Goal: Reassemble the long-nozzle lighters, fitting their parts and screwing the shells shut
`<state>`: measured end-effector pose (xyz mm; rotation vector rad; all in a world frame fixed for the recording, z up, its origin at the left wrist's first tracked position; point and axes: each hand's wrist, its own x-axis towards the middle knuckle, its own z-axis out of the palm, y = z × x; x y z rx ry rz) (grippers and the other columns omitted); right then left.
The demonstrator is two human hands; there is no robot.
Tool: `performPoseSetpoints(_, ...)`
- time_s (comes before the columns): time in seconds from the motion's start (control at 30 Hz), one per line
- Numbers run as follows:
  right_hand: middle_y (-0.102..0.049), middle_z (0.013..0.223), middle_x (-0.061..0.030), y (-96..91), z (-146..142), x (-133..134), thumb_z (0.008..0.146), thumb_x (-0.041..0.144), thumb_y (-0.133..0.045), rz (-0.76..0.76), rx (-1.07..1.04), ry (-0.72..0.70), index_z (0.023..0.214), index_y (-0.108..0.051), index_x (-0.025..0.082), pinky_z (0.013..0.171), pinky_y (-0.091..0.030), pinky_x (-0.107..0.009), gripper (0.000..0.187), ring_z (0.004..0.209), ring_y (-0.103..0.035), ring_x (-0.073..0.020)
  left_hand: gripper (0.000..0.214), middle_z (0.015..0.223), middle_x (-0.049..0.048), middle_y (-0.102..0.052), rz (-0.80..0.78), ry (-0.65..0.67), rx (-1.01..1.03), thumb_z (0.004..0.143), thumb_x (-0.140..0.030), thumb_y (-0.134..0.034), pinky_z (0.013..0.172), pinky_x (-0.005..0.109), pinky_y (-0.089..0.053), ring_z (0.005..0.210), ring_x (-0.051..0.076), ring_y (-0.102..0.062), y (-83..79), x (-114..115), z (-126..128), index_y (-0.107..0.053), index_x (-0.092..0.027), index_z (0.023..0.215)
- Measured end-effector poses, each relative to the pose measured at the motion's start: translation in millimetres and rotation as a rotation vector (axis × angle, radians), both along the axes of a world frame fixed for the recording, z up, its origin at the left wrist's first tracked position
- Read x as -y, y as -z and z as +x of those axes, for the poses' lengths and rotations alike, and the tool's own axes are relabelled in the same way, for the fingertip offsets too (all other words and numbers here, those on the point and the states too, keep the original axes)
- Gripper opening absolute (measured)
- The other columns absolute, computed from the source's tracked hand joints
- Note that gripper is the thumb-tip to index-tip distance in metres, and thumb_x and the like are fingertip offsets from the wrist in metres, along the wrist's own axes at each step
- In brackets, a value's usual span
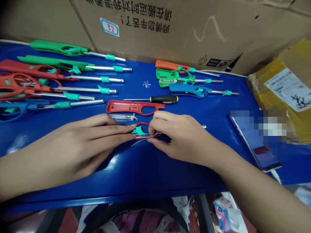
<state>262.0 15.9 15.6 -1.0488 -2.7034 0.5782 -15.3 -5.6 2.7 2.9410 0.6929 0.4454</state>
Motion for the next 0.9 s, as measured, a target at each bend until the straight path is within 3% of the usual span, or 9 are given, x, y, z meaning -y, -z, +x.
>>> performPoseSetpoints(0.2,-0.062,0.088,0.0002,-0.4,-0.4,-0.4,0.098,0.025,-0.060,-0.011,-0.048,-0.001,0.091,-0.063,0.020,0.065,-0.038,-0.027,0.009,0.072,-0.053,-0.0119,0.045,0.139,0.0083,-0.067,-0.034,-0.024,0.035,0.095,-0.008,-0.051,0.103,0.047,-0.058,0.122,0.031,-0.062,-1.1,-0.4,1.7,-0.061,-0.012,0.139)
performPoseSetpoints(0.43,-0.061,0.080,0.0010,-1.7,-2.1,-0.1,0.097,0.026,-0.060,0.014,-0.013,0.009,0.086,-0.061,0.021,0.062,-0.036,-0.028,0.012,0.067,-0.052,-0.0125,0.050,0.138,0.0078,-0.068,-0.010,-0.007,0.019,0.091,-0.006,-0.055,0.101,0.048,-0.059,0.120,0.032,-0.062,1.4,-0.1,-0.6,-0.060,-0.012,0.140)
performPoseSetpoints(0.9,-0.062,0.087,0.0003,2.5,1.1,-3.1,0.107,0.033,-0.046,0.068,0.103,-0.088,0.094,-0.058,0.021,0.061,-0.034,-0.028,0.022,0.073,-0.058,-0.0129,0.048,0.140,0.0087,-0.067,0.036,0.021,-0.012,0.092,-0.006,-0.052,0.104,0.047,-0.057,0.118,0.030,-0.064,-0.9,-0.8,-0.3,-0.061,-0.010,0.140)
